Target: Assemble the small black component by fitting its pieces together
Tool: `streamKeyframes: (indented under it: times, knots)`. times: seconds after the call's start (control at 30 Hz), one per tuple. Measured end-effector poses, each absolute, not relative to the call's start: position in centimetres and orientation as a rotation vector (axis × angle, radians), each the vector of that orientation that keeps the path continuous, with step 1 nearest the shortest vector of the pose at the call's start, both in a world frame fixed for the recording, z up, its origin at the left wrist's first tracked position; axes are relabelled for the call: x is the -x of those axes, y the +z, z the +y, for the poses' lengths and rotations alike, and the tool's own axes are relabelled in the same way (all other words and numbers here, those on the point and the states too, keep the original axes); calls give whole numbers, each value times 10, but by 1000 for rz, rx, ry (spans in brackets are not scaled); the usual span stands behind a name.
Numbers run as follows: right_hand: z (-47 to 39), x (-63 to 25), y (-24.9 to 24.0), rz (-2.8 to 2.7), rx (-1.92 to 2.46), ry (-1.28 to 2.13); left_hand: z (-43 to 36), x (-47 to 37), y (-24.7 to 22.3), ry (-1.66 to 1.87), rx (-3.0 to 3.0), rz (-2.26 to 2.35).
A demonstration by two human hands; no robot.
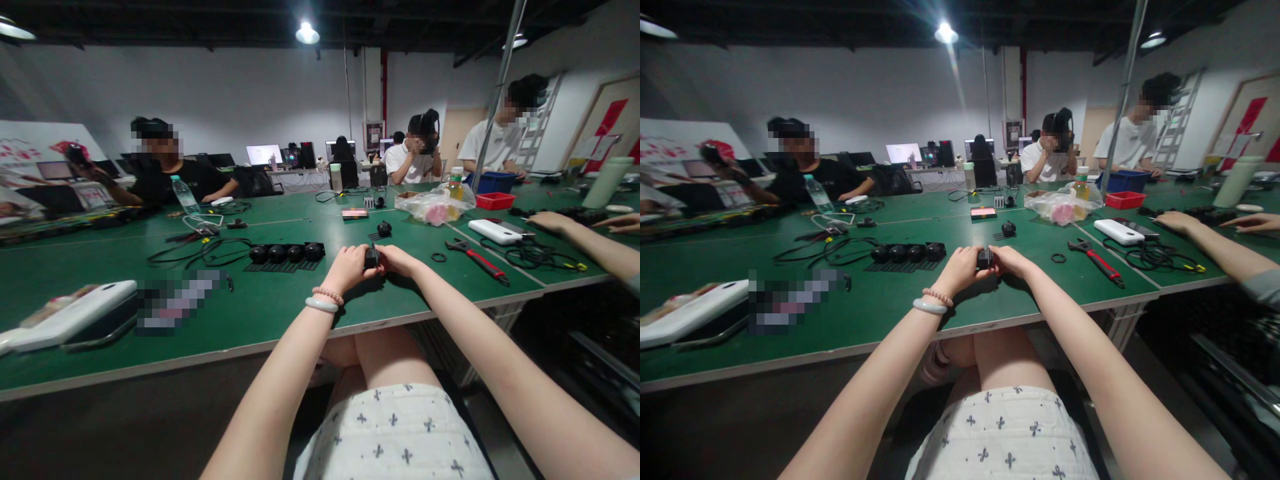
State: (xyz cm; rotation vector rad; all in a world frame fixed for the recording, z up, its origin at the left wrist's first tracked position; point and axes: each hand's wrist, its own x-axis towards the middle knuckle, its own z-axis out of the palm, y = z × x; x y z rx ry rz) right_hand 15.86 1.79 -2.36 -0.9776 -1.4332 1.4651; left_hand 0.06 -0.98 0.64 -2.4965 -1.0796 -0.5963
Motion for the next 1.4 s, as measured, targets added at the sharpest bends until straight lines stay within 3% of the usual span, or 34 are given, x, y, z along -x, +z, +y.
streamKeyframes:
  times: [0.2,0.53,1.4]
  knots:
    - [22,-162,-18,-1336,1020,1027,-6,3,4,-697,2525,-1190]
    - [16,-161,-19,-1694,669,805,6,13,-3,-1153,2757,-1569]
    - [17,-160,-21,-1758,731,807,1,12,-3,-1038,2823,-1542]
